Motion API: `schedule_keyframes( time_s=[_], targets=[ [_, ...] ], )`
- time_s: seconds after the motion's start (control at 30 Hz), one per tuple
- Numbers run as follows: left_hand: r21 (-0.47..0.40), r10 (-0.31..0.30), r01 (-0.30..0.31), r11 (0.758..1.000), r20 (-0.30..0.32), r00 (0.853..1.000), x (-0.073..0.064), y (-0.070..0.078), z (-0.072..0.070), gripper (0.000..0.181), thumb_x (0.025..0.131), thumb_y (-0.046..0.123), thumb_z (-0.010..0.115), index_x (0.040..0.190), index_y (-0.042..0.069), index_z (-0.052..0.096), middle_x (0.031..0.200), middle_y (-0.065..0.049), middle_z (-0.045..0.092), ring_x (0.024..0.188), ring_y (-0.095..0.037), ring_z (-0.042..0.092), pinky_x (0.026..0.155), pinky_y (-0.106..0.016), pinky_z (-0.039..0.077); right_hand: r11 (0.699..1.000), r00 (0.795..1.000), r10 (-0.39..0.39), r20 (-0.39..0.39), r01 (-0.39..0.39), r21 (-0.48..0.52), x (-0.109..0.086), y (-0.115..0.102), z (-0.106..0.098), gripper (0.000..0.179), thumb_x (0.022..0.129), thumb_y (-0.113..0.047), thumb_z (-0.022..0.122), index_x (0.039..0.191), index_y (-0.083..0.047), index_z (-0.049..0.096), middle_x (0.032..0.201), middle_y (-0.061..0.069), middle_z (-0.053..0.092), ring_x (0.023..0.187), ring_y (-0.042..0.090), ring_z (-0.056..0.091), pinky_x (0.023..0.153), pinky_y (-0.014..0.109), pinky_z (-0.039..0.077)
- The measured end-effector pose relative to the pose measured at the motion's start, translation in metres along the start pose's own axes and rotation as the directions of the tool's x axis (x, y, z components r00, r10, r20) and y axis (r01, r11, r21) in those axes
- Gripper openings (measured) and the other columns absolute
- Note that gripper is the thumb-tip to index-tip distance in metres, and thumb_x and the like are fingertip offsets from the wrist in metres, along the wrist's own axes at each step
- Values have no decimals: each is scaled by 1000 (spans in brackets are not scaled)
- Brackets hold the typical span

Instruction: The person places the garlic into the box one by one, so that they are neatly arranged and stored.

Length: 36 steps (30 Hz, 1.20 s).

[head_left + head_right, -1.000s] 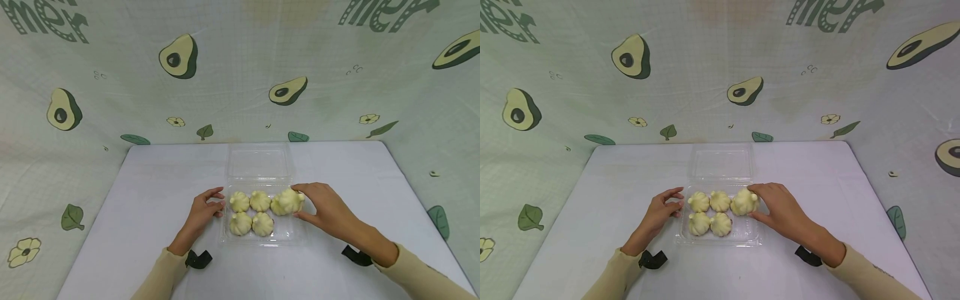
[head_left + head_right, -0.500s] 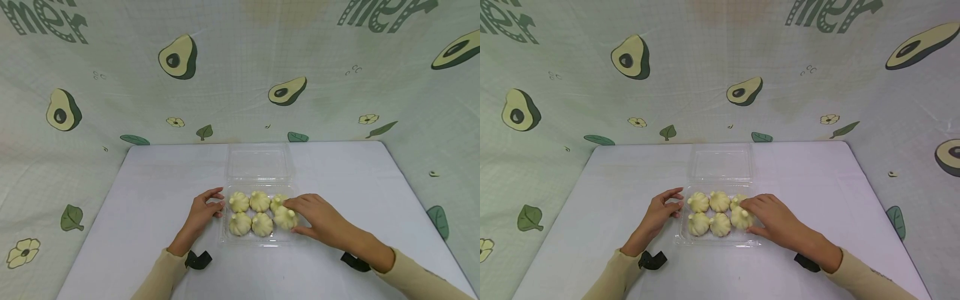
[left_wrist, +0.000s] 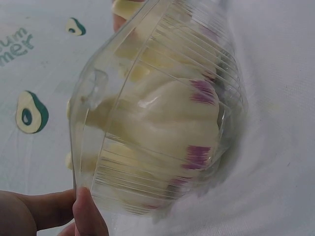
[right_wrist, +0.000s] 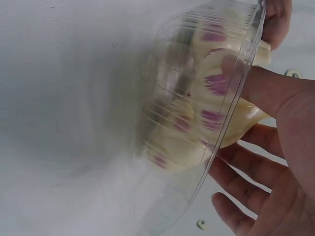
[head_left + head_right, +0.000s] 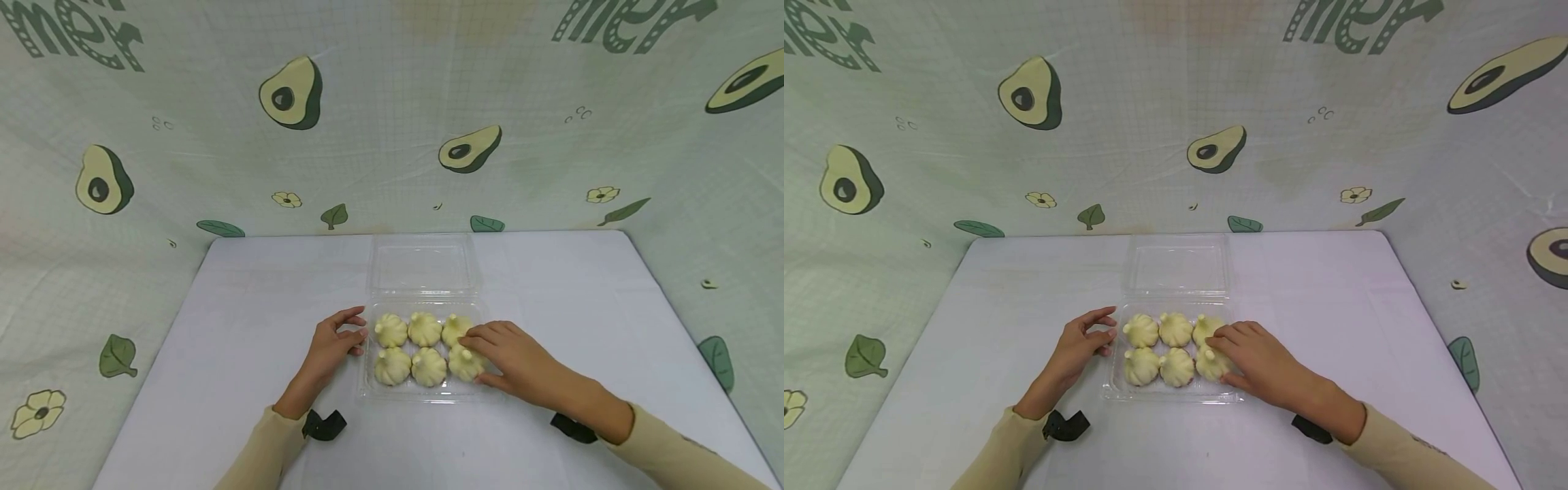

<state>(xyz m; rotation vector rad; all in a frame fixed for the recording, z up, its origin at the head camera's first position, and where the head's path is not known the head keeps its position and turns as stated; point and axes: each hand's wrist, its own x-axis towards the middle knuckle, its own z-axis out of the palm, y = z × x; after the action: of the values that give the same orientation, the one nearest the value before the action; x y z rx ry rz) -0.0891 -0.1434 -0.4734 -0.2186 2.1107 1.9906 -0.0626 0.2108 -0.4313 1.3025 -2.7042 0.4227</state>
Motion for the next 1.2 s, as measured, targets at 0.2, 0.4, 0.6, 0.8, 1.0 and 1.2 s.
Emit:
schedule_keyframes(
  time_s=[0.2, 0.4, 0.6, 0.8, 1.0, 1.2],
  targets=[
    [-5, -3, 3, 1000, -3, 1000, 0, -1, 0, 48, 97, -9, 68, 144, -2, 61, 116, -17, 63, 75, -12, 65, 59, -23, 57, 1000, 999, 20, 40, -20, -5, 3, -3, 0, 63, 80, -26, 94, 135, -7, 69, 124, 4, 65, 116, 28, 62, 100, 50, 52],
    [-6, -3, 3, 1000, -3, 1000, 0, -1, 0, 48, 97, -8, 68, 144, -2, 61, 116, -17, 63, 73, -11, 65, 59, -23, 57, 1000, 998, 26, 52, -25, -16, 6, -4, 1, 64, 78, -25, 96, 133, -6, 70, 121, 4, 64, 114, 27, 63, 100, 49, 52],
    [2, 8, -8, 1000, 1, 1000, 0, -1, 0, 49, 96, -8, 68, 145, -3, 60, 117, -17, 63, 73, -10, 66, 60, -22, 57, 999, 996, 39, 86, -37, -31, 9, -6, 2, 64, 78, -24, 96, 134, -7, 69, 121, 4, 63, 115, 28, 62, 102, 49, 52],
    [9, 14, -14, 1000, -1, 1000, 0, -1, 1, 49, 96, -8, 68, 144, -3, 60, 116, -16, 62, 73, -10, 66, 59, -22, 58, 999, 995, 35, 95, -31, -44, 11, -9, 1, 65, 75, -21, 98, 133, -9, 70, 120, 4, 63, 114, 28, 62, 102, 48, 52],
    [6, 4, -4, 1000, -10, 1000, 0, 0, 1, 48, 96, -8, 68, 144, -1, 62, 118, -17, 63, 72, -13, 65, 59, -23, 57, 998, 995, 18, 99, -12, -56, 15, -10, 1, 64, 72, -19, 99, 130, -10, 73, 113, 2, 62, 108, 26, 61, 100, 47, 52],
    [12, -4, 4, 1000, -11, 1000, 0, -1, 1, 48, 97, -8, 68, 144, -1, 62, 118, -18, 63, 71, -13, 64, 60, -22, 57, 998, 996, 12, 90, -6, -68, 17, -12, 3, 64, 68, -18, 101, 126, -10, 75, 111, 2, 62, 105, 25, 60, 100, 46, 52]
  ],
)
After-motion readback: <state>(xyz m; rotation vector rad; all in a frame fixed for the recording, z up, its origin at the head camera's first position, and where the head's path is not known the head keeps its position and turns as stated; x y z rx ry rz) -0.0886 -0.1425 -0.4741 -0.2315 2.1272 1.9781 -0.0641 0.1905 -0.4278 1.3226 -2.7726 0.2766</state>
